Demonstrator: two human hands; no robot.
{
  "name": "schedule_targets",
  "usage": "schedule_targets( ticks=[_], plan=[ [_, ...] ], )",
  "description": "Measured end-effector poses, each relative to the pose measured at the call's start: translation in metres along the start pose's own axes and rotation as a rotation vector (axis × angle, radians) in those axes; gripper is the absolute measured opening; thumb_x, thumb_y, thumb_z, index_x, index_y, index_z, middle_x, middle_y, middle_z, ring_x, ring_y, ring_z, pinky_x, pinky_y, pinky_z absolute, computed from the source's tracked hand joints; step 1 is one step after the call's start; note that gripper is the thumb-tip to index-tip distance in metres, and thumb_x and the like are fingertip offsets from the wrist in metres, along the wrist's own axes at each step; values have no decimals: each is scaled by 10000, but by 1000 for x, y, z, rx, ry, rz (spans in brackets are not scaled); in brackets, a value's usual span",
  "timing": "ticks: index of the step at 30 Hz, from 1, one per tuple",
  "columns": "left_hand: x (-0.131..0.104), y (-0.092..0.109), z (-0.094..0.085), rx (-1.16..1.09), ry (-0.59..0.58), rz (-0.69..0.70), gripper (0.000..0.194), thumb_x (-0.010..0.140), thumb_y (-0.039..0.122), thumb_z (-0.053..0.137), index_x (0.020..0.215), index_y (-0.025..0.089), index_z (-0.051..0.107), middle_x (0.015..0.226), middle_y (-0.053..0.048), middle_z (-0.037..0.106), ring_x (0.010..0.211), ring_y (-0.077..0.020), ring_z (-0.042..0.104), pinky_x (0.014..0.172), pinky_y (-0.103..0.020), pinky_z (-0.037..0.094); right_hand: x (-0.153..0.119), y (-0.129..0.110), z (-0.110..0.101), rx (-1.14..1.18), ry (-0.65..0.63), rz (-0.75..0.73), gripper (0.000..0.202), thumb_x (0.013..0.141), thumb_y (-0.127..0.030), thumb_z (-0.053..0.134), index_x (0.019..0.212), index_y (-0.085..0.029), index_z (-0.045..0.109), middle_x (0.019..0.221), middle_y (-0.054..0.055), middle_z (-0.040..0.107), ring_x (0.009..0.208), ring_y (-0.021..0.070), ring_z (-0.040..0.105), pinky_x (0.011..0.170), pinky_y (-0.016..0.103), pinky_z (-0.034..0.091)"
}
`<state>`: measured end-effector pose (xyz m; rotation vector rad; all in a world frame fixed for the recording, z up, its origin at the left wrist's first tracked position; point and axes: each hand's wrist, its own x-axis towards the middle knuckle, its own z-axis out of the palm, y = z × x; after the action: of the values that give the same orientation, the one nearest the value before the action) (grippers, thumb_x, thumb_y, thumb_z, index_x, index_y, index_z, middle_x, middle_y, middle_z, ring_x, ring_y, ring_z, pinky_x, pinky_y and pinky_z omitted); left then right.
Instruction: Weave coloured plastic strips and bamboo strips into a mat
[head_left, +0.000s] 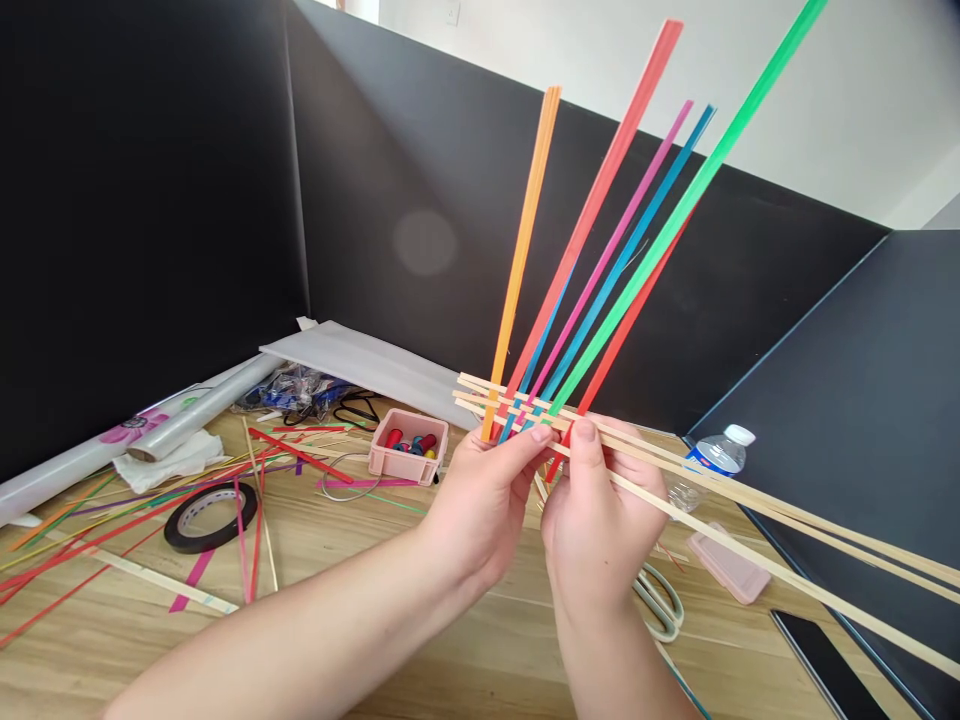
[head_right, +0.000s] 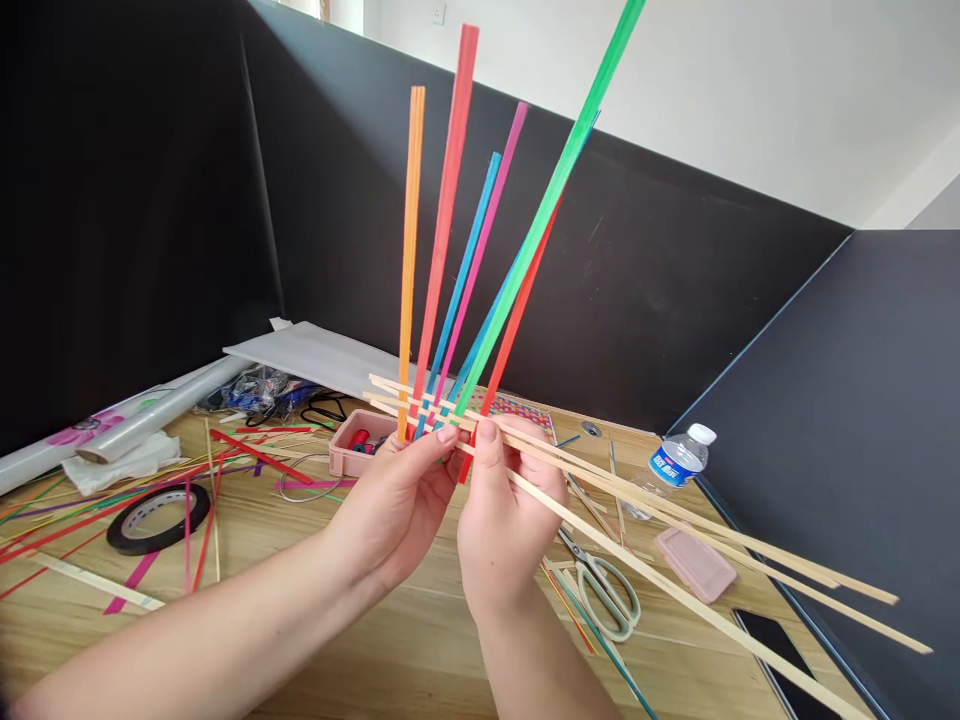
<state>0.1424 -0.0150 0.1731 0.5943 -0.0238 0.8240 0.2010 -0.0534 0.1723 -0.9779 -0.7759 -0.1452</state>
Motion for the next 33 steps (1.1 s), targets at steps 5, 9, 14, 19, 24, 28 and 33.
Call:
schedule_targets(
  ticks=[5,9,14,19,24,28,33],
  plan=[
    [4,3,-2,90,-4,-27,122,767,253,775,839,166,729,868,-27,716,854,-129,655,838,-236,512,10,-2,-2,26,-9,35,121,822,-330,704,812,-212,683,792,16,697,728,166,662,659,305,533],
    [10,9,-6,194,4,121,210,796,383,740,869,190,701,897,-14,701,864,-122,629,778,-210,483,27,-6,-8,74,-34,71,131,795,-321,730,780,-201,679,736,4,689,676,153,650,626,302,524],
    [17,20,-8,321,79,263,144,766,306,758,831,189,705,811,5,698,755,-98,621,719,-196,484,40,-10,-17,80,-74,171,172,746,-339,767,765,-197,673,698,-7,668,655,142,632,622,303,520],
    [24,35,-12,433,50,212,139,753,299,766,748,178,698,708,25,667,618,-60,572,608,-168,458,46,-12,-20,107,-169,240,165,693,-305,797,732,-196,679,672,-13,660,644,125,628,619,272,522],
    [27,46,-16,555,74,202,176,753,348,758,733,192,678,684,22,666,595,-85,595,559,-186,449,50,-15,-23,94,-254,275,174,668,-314,802,725,-198,687,652,-10,651,615,120,604,584,258,509],
    [28,51,-16,650,78,210,189,741,340,764,710,180,670,676,11,660,603,-91,584,583,-196,466,51,-15,-23,68,-256,278,203,640,-326,823,717,-192,690,680,-6,648,618,123,604,597,276,528],
    [28,53,-14,690,64,254,164,748,312,749,704,177,668,650,26,615,584,-75,545,536,-172,437,50,-13,-24,70,-278,279,183,677,-324,808,736,-190,700,697,-1,653,661,130,618,650,289,534]
  ],
)
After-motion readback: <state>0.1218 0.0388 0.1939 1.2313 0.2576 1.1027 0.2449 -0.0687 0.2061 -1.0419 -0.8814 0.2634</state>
